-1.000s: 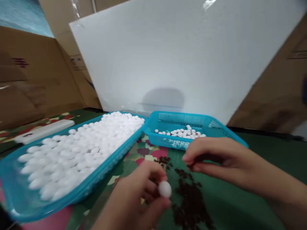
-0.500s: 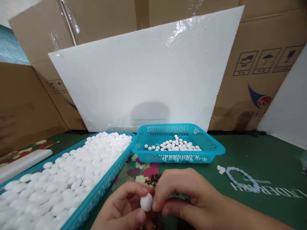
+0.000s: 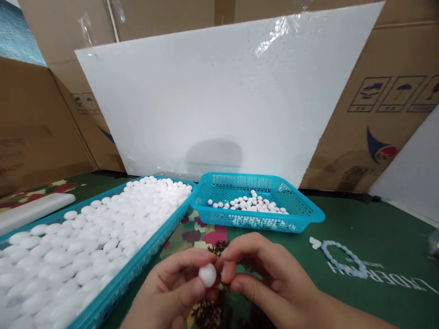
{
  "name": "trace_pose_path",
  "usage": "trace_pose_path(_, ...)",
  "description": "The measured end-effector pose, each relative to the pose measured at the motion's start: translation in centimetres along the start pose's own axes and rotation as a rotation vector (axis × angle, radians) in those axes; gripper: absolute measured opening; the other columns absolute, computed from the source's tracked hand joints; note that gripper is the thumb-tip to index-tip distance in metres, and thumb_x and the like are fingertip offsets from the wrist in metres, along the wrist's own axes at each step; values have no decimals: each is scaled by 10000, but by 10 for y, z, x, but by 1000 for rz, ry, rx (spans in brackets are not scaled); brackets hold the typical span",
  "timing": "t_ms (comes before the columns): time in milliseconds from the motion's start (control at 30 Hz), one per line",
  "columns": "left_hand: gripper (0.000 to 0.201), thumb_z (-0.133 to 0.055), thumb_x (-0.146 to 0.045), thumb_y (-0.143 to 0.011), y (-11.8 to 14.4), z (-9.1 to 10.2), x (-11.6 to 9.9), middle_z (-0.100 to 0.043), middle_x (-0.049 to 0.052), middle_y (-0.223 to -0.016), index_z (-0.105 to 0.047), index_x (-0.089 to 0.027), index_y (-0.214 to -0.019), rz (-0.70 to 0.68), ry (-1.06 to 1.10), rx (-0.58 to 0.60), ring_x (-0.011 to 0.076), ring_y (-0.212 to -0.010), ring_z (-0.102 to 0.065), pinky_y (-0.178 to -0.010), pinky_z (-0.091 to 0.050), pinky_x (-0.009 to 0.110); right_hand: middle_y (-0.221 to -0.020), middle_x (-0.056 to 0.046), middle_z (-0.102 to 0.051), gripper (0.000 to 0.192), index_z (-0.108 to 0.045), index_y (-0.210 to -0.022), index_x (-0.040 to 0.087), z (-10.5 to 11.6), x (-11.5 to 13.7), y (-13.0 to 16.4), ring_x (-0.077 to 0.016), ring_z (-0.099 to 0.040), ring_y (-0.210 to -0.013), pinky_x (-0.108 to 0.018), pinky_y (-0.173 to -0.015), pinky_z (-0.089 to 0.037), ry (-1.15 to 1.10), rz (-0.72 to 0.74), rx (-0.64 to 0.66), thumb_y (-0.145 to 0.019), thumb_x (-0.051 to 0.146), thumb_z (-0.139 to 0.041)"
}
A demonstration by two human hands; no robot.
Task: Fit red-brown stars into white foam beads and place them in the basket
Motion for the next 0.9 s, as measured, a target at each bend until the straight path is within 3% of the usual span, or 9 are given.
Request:
trace_pose_path(233,158,-644,-79,-468,1,-3,-3,-609,-1,-602,-584,-191,-562,-24,-26,-34,104,-567,-545,-501,-437,130,-664,40,-474,243,-375,-812,216,-3,-1,4,-27,-495,-654,-81,-614,-401,-40,20,-37,-670,18,-380)
trace_pose_path(433,121,-647,-99,-448,2,1,-5,-599,-23,-660,-572,-181,-497,-73,-125,-131,103,-630,-537,-534,-430,114,-642,49,-475,253,-348,-825,226,-4,-4,5,-37,-496,-651,-109,-619,-407,-31,-22,-66,-670,30,-385)
trace_pose_path(567,148,-654,-138,-449,4,0,-2,-591,-16,-596,-588,-193,-570,-30,-142,-142,102,-601,-533,-517,-425,115,-646,35,-487,256,-347,-826,209,-5,-4,4,-47,-506,-656,-126,-613,-420,-30,-41,-49,-663,13,-372)
trace_pose_path(900,101,-649,-150,-453,2,0,-3,-551,-35,-566,-574,-194,-504,-64,-245,-131,91,-554,-499,-492,-417,119,-652,6,-518,213,-337,-808,194,-4,-3,5,-83,-526,-640,-179,-590,-444,11,-54,-55,-664,40,-366)
Point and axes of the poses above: each hand's wrist, its own y-axis away from the middle knuckle, its own z-axis out of the back of the hand, x = y × z, the point moved 3 cm from there along -y, towards the middle knuckle
